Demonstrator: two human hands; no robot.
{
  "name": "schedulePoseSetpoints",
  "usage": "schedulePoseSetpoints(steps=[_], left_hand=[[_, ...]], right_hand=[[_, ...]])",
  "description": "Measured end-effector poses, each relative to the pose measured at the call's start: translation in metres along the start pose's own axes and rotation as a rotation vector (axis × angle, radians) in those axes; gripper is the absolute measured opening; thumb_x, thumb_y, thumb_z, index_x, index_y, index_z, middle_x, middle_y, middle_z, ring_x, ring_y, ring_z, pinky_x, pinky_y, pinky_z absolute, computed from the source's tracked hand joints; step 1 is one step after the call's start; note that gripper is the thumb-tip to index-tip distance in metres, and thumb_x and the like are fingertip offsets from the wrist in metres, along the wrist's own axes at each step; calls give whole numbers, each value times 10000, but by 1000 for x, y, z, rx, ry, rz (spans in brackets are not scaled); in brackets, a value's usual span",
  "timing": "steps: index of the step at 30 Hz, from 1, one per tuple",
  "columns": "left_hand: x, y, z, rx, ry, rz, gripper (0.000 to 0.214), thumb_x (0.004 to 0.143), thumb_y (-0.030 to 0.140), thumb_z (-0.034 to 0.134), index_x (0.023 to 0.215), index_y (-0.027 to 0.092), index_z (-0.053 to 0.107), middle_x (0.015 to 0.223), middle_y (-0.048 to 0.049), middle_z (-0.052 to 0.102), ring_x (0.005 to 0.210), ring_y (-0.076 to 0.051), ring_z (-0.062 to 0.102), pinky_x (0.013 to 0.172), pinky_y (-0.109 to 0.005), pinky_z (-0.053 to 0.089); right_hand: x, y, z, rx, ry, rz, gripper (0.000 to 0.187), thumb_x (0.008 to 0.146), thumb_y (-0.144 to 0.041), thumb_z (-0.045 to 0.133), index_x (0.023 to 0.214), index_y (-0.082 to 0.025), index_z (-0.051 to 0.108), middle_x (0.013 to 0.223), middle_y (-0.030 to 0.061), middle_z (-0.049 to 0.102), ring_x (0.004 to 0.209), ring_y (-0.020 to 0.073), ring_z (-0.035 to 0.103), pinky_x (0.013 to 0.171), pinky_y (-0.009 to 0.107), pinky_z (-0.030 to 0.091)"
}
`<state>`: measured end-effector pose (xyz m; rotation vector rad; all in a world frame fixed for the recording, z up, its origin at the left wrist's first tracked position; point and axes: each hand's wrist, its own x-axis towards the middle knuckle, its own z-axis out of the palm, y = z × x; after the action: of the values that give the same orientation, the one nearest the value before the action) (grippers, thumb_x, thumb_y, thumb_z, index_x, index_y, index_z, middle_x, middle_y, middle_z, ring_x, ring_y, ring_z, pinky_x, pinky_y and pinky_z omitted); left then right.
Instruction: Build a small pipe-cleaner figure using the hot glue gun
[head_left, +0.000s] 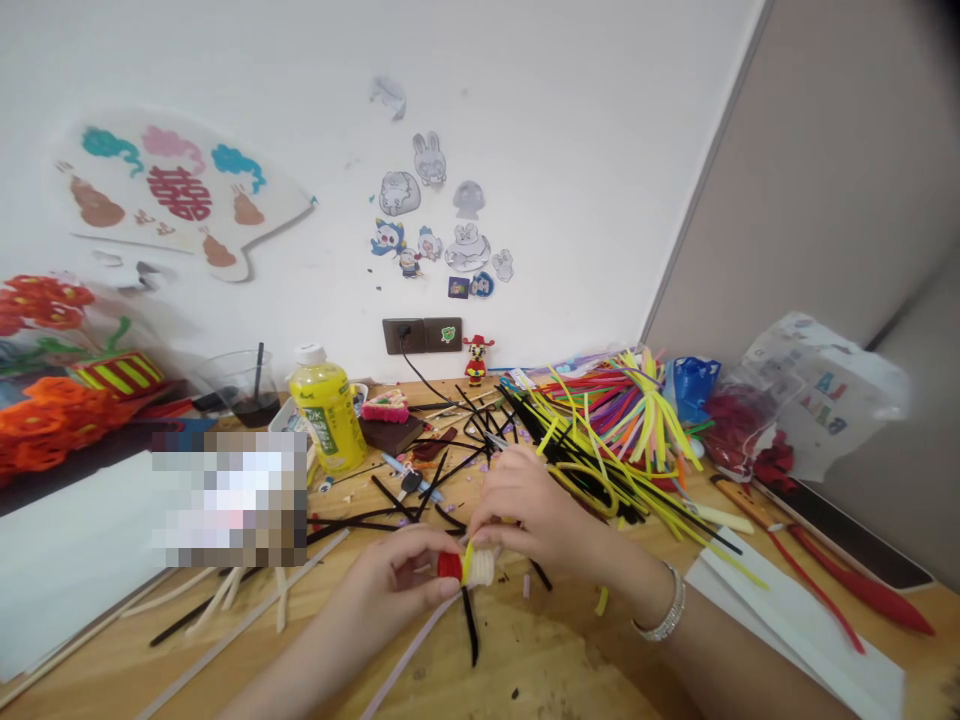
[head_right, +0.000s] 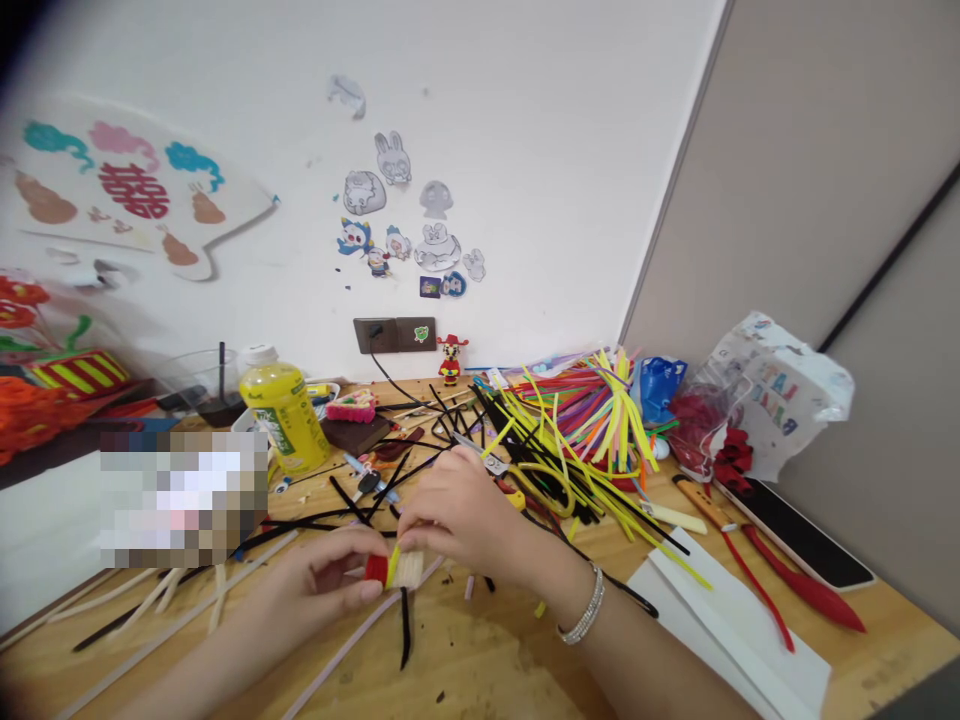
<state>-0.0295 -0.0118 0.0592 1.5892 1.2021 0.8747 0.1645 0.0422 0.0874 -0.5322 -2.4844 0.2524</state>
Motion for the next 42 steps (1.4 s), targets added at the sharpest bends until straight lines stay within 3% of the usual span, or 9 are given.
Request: schedulePoseSetpoints(steps=[6, 12, 17, 21, 26, 31, 38, 42], left_hand=[[-5, 2, 1, -101, 0, 22, 172, 631, 263, 683, 772, 166, 662, 752, -35, 668, 729, -193, 609, 695, -302, 469], [-7, 2, 3, -215, 82, 54, 145, 620, 250, 706, 738, 196, 643, 749, -13, 687, 752, -190, 628, 708, -282, 486], [-9, 3, 8, -134, 152, 106, 125, 609, 248, 711, 701, 194, 645, 702, -8, 656, 684, -171, 612, 650, -259, 488], [-10, 3, 13, -146, 194, 138, 149, 588, 263, 719, 645, 203, 596, 629, 17, 616, 622, -160, 604, 599, -244, 497], [-13, 9, 10, 42, 173, 166, 161, 631, 239, 676, 791, 236, 661, 810, -24, 707, 756, -196, 648, 691, -258, 516], [-15, 14, 8, 250, 179, 292, 162, 671, 213, 649, 811, 271, 706, 827, -17, 735, 766, -190, 660, 697, -236, 513], [-11, 15, 9, 58, 319, 234, 138, 640, 192, 649, 745, 257, 711, 793, -9, 737, 751, -171, 670, 679, -215, 528], [-7, 7, 5, -145, 375, 88, 142, 607, 238, 693, 748, 230, 703, 799, -17, 729, 745, -183, 668, 706, -255, 539]], right_hand=[[-1, 1, 22, 489, 185, 272, 205, 763, -340, 643, 652, -167, 641, 687, 6, 628, 724, 144, 551, 707, 274, 401], [1, -2, 43, 888, 235, 635, 172, 652, -296, 698, 616, -152, 611, 603, -29, 578, 584, 110, 519, 567, 225, 393], [3, -4, 44, 1161, 164, 793, 260, 559, -321, 745, 565, -138, 560, 515, -63, 508, 467, 65, 420, 488, 198, 314], [4, -7, 40, 1257, 64, 906, 256, 552, -276, 748, 544, -138, 533, 473, -75, 484, 431, 53, 381, 455, 184, 254], [4, -8, 35, 1257, -13, 907, 202, 621, -207, 704, 548, -135, 529, 485, -75, 478, 430, 48, 367, 466, 185, 243], [3, -7, 38, 1273, -17, 899, 204, 619, -215, 695, 544, -138, 522, 492, -68, 467, 445, 54, 355, 474, 193, 233], [0, -3, 52, 1297, 89, 835, 150, 627, -271, 642, 606, -157, 547, 538, -47, 477, 484, 80, 390, 492, 211, 281], [0, -4, 50, 1090, 81, 651, 43, 678, -185, 577, 657, -148, 580, 587, -34, 501, 552, 98, 446, 532, 210, 331]])
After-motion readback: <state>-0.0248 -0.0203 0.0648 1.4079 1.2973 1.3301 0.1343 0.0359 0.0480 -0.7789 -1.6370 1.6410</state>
